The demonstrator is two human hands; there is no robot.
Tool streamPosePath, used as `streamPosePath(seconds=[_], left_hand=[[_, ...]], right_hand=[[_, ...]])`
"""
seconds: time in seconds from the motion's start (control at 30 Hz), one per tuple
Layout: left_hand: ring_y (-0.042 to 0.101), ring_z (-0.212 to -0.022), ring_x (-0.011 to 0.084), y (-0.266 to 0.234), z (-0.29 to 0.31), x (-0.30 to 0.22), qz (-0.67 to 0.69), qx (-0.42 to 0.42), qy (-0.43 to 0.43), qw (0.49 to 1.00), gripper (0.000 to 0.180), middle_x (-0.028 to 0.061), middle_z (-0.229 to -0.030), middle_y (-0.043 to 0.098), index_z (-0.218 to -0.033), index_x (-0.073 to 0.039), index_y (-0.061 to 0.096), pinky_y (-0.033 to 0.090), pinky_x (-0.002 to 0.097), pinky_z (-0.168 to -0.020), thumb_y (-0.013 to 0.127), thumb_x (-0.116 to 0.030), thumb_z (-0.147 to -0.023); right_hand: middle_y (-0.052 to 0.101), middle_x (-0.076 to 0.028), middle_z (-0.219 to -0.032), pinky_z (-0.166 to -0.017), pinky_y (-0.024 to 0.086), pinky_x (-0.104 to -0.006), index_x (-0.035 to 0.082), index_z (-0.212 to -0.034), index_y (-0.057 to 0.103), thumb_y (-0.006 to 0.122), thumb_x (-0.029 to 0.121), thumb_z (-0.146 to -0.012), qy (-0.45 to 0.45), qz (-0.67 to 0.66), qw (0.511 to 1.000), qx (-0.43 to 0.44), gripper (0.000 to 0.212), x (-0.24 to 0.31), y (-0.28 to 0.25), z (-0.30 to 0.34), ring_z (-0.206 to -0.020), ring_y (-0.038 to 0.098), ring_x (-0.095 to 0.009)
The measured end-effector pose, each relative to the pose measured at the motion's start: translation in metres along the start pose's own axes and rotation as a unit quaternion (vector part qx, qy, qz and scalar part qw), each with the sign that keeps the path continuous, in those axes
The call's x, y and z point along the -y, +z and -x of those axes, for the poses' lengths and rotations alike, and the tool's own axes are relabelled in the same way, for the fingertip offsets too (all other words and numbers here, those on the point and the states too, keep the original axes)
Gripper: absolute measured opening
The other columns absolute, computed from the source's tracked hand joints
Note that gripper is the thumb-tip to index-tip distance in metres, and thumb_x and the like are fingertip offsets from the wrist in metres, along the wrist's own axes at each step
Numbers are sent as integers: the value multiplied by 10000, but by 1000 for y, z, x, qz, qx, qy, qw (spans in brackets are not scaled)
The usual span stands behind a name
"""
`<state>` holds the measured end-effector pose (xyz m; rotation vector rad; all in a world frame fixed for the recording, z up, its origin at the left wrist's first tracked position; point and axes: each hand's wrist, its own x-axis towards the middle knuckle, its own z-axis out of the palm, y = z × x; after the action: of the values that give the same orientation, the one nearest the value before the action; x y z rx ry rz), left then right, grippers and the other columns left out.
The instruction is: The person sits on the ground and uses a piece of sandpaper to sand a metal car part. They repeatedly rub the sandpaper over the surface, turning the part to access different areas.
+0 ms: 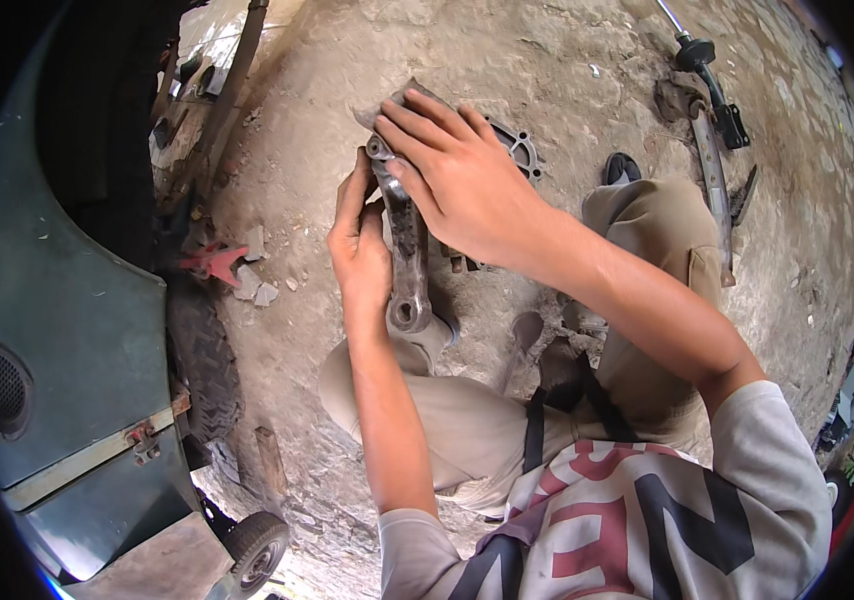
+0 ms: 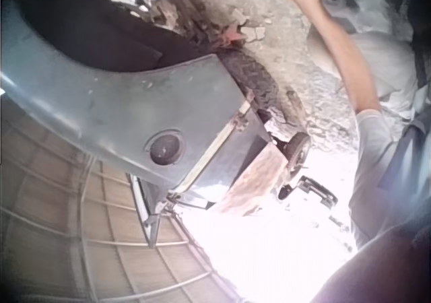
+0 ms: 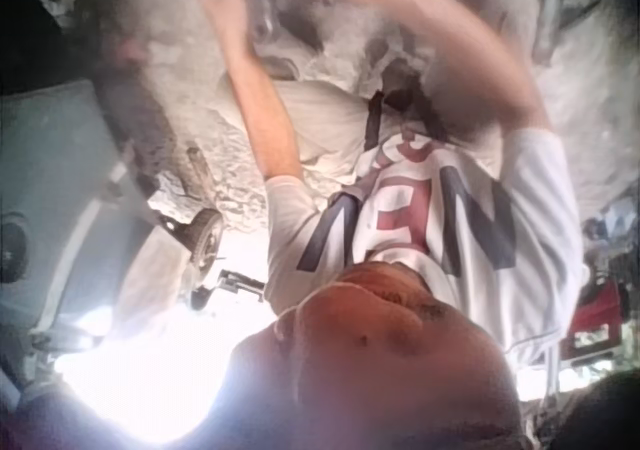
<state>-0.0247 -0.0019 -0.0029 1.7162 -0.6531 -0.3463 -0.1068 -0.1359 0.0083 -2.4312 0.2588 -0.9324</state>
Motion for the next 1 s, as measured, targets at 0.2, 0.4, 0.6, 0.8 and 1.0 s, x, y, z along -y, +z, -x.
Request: streamPosePath(seconds=[0.2,0.4,0.6,0.8,1.0], left_hand=[[573,-1286,244,-1,-3,0,23,8,4,1000,610,151,-1424,567,-1465,-8,529,422,348,-1101,354,123,-895],[583,-1268,247,-2,-5,4,30,-7,6,1000,571,148,-1380,589,-1445,12,542,428,348,-1098,360,121,-915],[580,-1280,234,-4,-4,4,18,-5,-6,1000,567,139,-1398,589,-1450,8,540,423,342,-1105,370,116,-920],[595,-1266,239,-1,-8,-1,52,-3,-32,998,555,134,-1406,595,-1444,15,543,431,346,-1103,369,128,-928],[624,-1202,228,-7,-6,8,-115,-28,93,989,478,148,-1293,657,-1427,-18,574,449,368,-1072,394,86,-996]], right_hand=[[582,-148,-1414,-1111,354,-612,-12,-1327,604,532,240,-1025,-6,-16,1000,-2,400,-8,1,-6,-1398,457,-352],[595,-131,-1405,-1090,365,-631,-1,-1325,611,537,239,-1024,0,-17,1000,-14,392,-1,-1,-1,-1398,460,-340],[524,-127,-1502,-1160,310,-579,19,-1413,558,497,233,-1048,24,-14,999,32,427,4,-6,3,-1454,396,-329],[568,-149,-1437,-1134,331,-608,2,-1351,597,489,233,-1048,6,-63,998,16,397,-8,2,-10,-1426,426,-354],[501,-178,-1520,-1182,325,-499,13,-1414,564,393,291,-1091,70,-231,970,-2,460,-25,-39,-11,-1481,369,-343]])
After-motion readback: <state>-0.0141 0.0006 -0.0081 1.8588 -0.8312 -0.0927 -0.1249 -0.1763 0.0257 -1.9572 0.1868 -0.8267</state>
